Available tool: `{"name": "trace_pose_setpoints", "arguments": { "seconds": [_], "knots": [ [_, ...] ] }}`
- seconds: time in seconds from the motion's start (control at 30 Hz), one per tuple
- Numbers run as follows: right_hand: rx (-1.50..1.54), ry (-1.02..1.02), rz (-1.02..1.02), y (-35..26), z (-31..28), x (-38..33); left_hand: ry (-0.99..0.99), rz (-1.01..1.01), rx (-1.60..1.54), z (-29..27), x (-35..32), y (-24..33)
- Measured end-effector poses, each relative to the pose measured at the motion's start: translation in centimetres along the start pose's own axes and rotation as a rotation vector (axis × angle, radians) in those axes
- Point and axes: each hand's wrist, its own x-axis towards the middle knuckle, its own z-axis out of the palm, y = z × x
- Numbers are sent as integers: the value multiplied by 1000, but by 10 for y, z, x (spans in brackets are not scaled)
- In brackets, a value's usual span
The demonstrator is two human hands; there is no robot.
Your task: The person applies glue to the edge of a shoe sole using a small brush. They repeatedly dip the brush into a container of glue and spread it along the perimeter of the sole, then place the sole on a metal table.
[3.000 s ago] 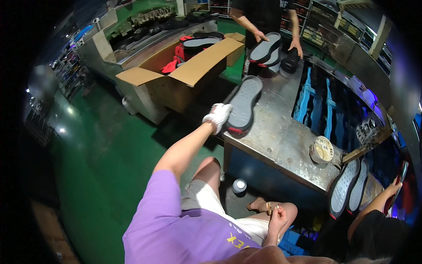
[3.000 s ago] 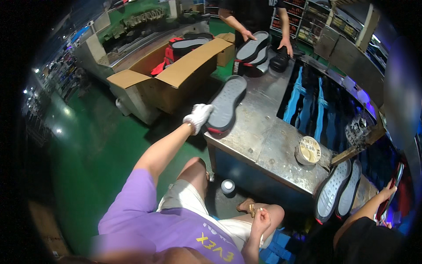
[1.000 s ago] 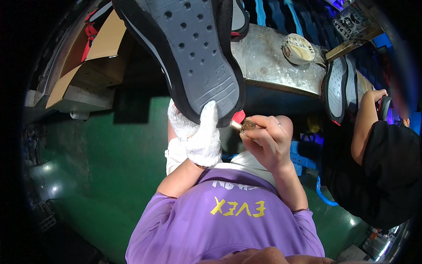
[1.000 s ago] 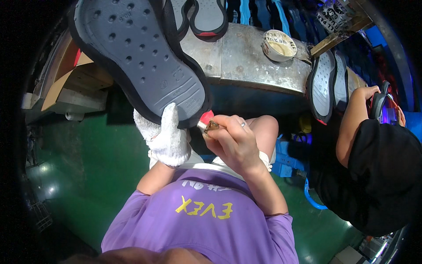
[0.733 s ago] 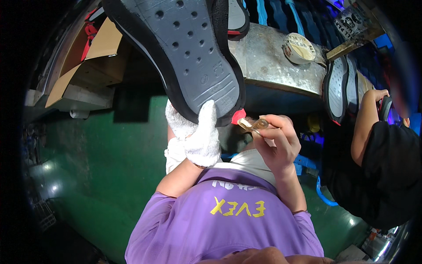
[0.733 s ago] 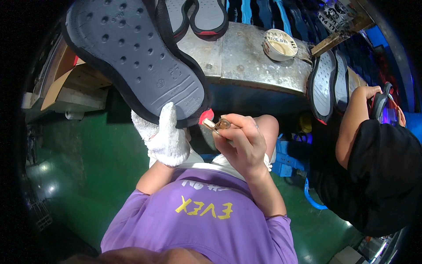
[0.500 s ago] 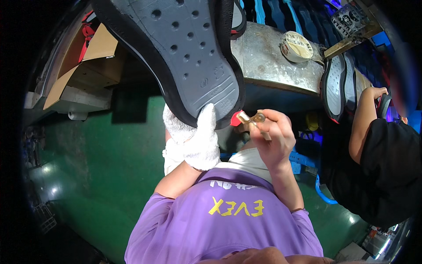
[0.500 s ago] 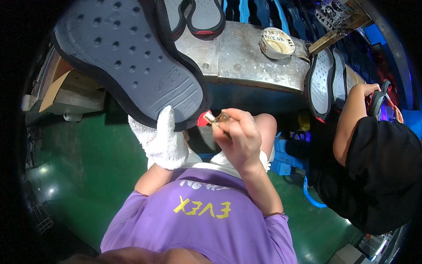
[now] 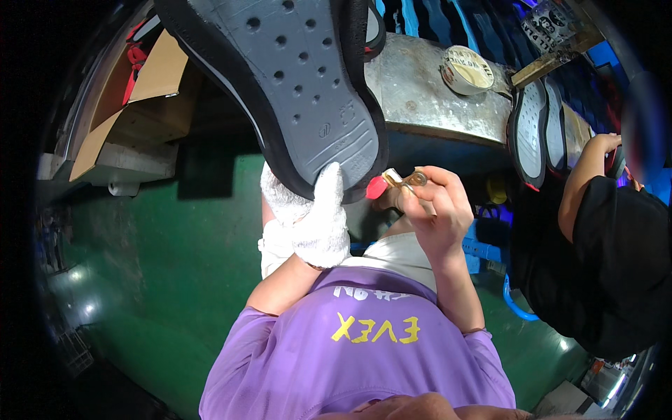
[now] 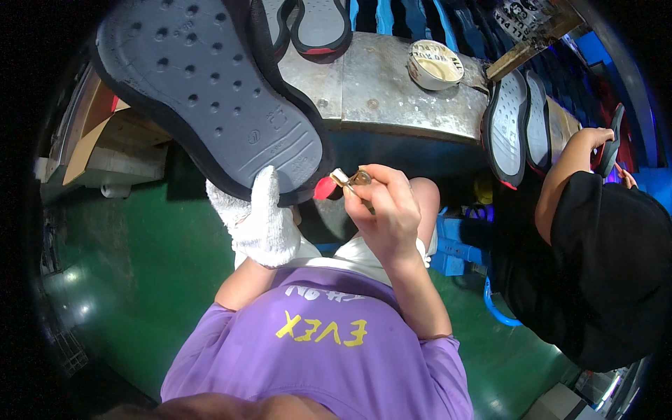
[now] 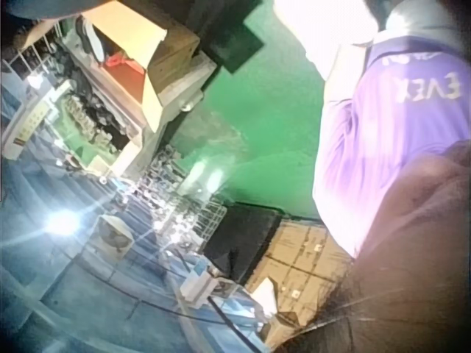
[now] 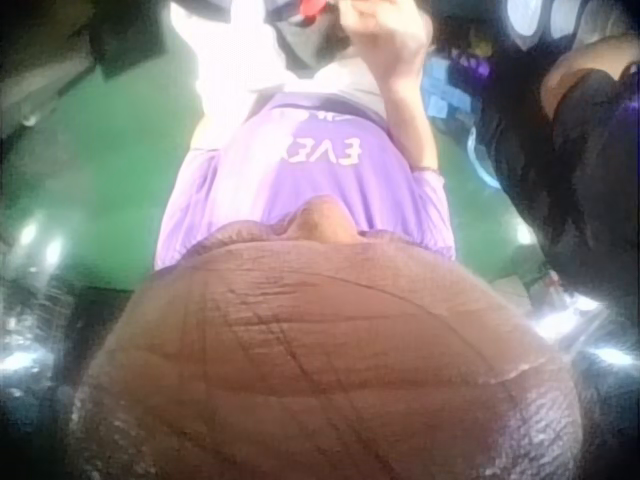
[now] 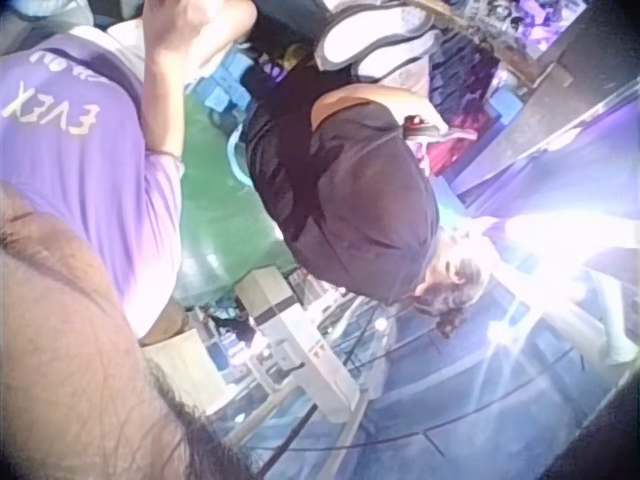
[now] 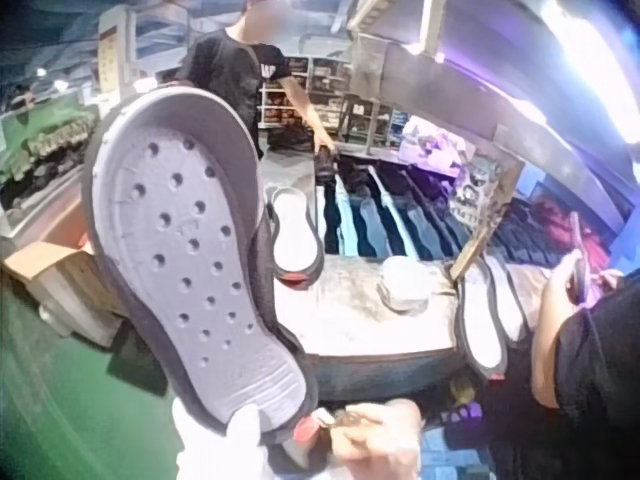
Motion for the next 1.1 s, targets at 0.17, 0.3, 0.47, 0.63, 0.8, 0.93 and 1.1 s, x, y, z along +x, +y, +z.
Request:
{"name": "trace_pose_setpoints", "arguments": {
  "seconds": [0.17,0.3,0.47,0.63,0.8,0.93,1.1],
  "knots": [
    [-19,-68,-117,-3,-2,4,-87,-67,-6,3,0,13],
    [49,-100,-160,-17,-2,-5,-113,-73,56,-1,3,12],
    [-44,-64,-98,-3,-8,-7,19,-58,-107,6,-1,6],
    [-30,-81,-249,-20,-7,-11,32,-21,-162,6,-1,4],
    [55,-53,-176,-17,-14,-15,-88,-50,-159,1,-3,19],
    [71,-4,-145,-14,-17,-13,-248,-29,-291,-10,-3,25],
    [-75,16,-149,3,-12,-13,-78,-8,-30,2,-3,18]
  ]
}}
